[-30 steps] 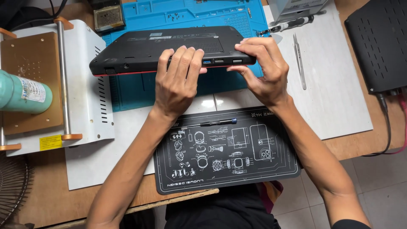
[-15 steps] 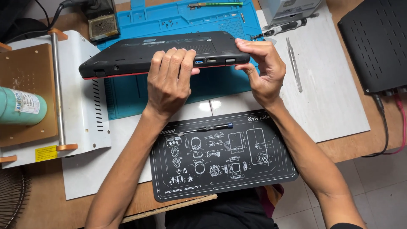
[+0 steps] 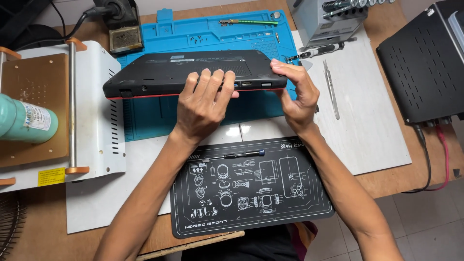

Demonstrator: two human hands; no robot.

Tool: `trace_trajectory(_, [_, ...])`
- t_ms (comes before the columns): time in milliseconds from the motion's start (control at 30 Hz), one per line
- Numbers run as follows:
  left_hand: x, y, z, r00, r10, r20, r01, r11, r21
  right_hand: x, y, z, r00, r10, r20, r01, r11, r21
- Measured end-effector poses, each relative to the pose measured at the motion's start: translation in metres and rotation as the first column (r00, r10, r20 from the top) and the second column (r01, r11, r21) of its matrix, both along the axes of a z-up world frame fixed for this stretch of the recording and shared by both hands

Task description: Replacing and tightening the screws on the bottom cover of a laptop using a screwdriver

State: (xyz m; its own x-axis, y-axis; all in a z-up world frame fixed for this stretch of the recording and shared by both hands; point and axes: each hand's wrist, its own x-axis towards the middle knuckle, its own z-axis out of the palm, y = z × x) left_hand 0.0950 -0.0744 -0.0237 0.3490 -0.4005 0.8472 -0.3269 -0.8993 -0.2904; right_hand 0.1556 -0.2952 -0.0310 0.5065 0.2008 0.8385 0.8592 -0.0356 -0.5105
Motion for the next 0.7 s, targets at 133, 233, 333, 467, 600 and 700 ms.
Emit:
trace_trajectory(133, [-0.012,0.009,0.013,0.999,-0.026,-0.026,0.025,1.000,-0.015,0.003,-0.001,-0.001,0.999,-0.017,0.049,0.019,0.999,-0.035])
trace_trajectory(233, [-0.025,0.033,0.020,0.999,-0.015,-0.039,0.015,1.000,0.011,0.006,0.000,0.000,0.997,-0.042,0.062,0.044,0.999,-0.026])
trace_trajectory(333, [-0.043,0.061,0.027,0.991,0.098,-0.092,-0.095,0.995,0.032,0.006,0.002,0.000,0.996,-0.048,0.079,0.050,0.999,-0.017])
trace_trajectory(467, [-0.051,0.072,0.028,0.979,0.176,-0.108,-0.175,0.984,0.019,0.005,0.005,0.000,0.991,-0.081,0.104,0.084,0.996,-0.019])
trace_trajectory(600, [-0.048,0.076,0.015,0.982,0.163,-0.099,-0.164,0.987,0.001,0.000,0.005,0.002,0.986,-0.108,0.124,0.115,0.992,-0.055])
trace_trajectory(700, [-0.048,0.071,0.017,0.986,0.147,-0.074,-0.147,0.989,0.003,-0.005,0.005,0.004,0.975,-0.132,0.179,0.149,0.985,-0.088])
